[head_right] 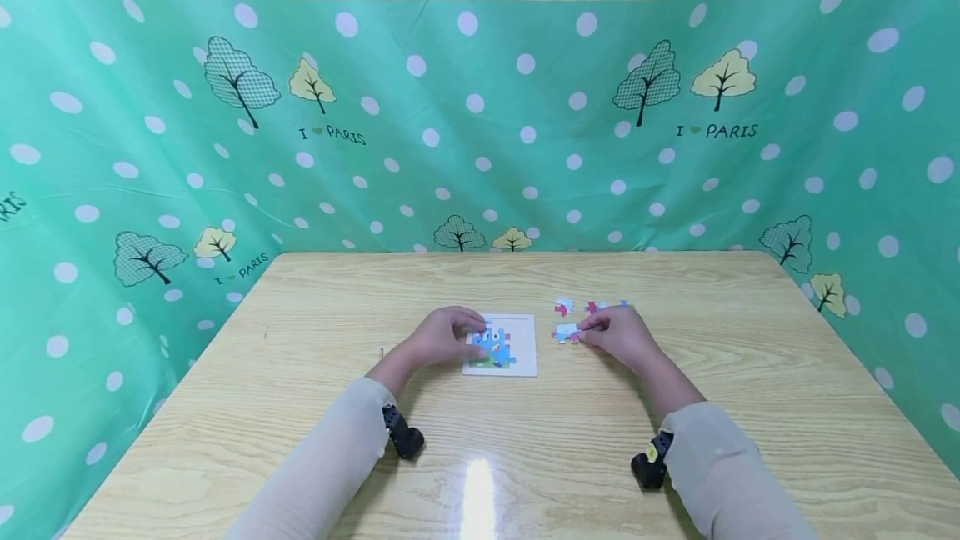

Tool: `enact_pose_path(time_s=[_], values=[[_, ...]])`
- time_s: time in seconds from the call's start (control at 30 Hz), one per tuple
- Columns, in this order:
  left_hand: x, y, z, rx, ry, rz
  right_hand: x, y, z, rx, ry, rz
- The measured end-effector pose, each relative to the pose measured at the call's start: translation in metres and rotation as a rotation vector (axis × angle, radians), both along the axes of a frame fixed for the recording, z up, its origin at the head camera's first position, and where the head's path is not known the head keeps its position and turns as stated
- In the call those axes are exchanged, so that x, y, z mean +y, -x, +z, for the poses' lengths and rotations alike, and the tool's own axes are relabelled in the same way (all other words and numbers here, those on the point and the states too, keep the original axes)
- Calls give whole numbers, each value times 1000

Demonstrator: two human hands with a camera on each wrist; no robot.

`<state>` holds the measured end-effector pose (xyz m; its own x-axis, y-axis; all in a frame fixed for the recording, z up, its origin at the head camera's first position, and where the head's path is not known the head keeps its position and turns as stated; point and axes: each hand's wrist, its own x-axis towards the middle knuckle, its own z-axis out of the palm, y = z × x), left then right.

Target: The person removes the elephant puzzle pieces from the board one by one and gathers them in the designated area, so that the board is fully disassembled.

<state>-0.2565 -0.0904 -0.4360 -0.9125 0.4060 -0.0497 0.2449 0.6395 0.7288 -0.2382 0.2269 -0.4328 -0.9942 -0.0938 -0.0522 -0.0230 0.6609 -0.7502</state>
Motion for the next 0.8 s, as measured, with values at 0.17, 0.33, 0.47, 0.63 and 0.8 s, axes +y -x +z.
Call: enact_pose_path(time_s=[0.17, 0.33, 0.47, 0.63, 0.8], values=[[0, 0, -1, 30, 14, -11, -2, -3, 4, 27, -46, 13], [0, 0, -2, 43, 21, -17, -4, -6, 7, 25, -8, 2], [1, 1, -3, 59, 24, -20, -6, -6, 10, 24, 56, 7], [3, 0, -2, 104, 56, -26, -14, -6, 16, 32, 96, 38], [7, -1, 1, 150, 109, -39, -25, -5, 20, 24, 144, 73]])
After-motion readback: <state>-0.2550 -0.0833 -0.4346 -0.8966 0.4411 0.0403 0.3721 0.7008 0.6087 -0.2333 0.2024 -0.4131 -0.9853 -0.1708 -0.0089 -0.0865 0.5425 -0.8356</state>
